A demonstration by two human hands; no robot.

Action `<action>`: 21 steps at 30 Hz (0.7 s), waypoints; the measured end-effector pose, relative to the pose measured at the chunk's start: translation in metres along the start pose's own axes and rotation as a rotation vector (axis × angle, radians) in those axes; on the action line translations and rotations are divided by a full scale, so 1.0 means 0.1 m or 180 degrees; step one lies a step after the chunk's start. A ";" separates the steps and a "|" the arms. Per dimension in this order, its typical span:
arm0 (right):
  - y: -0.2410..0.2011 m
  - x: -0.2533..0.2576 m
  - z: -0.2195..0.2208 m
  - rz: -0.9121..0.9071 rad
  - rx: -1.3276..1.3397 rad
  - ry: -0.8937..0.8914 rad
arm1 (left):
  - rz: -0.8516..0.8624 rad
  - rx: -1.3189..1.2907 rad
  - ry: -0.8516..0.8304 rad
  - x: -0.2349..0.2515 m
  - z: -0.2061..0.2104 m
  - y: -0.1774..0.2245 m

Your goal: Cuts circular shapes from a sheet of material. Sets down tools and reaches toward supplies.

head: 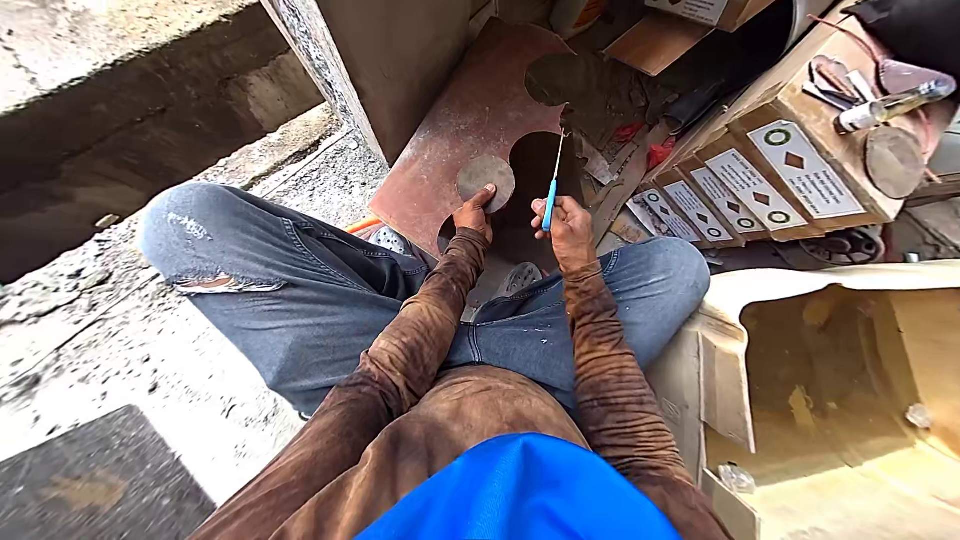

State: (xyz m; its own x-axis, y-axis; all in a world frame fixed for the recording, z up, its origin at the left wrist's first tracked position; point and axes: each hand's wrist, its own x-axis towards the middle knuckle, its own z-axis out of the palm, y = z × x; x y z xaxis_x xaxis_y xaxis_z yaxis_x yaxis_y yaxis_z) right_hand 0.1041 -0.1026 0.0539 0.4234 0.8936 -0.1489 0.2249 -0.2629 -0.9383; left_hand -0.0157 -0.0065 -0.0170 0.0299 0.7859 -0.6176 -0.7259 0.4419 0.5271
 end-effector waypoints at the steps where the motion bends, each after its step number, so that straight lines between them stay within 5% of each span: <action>1: -0.07 0.05 -0.04 -0.0116 -0.0203 -0.0128 | -0.0025 0.0030 -0.0052 -0.01 -0.01 0.02; 5: -0.37 0.00 -0.41 -0.0042 -0.0805 -0.1142 | -0.0145 0.0210 -0.0064 -0.04 -0.13 0.19; 9: -0.28 0.28 -0.51 0.0408 -0.0472 -0.1931 | -0.0219 0.0161 -0.0080 -0.10 -0.25 0.44; 14: 0.04 0.37 -0.16 0.0406 0.0104 -0.2235 | -0.0364 0.0047 -0.0245 -0.14 -0.39 0.52; 21: 0.04 0.39 -0.01 0.0251 -0.0126 -0.2305 | -0.0474 -0.0031 -0.0329 -0.14 -0.47 0.29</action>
State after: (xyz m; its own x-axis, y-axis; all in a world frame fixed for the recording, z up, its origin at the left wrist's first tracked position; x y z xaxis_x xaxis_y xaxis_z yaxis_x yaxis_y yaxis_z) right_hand 0.1224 -0.0692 0.0451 -0.2442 0.8844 -0.3977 0.2549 -0.3371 -0.9063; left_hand -0.0692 -0.0248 -0.0203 0.2077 0.7526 -0.6248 -0.7148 0.5528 0.4283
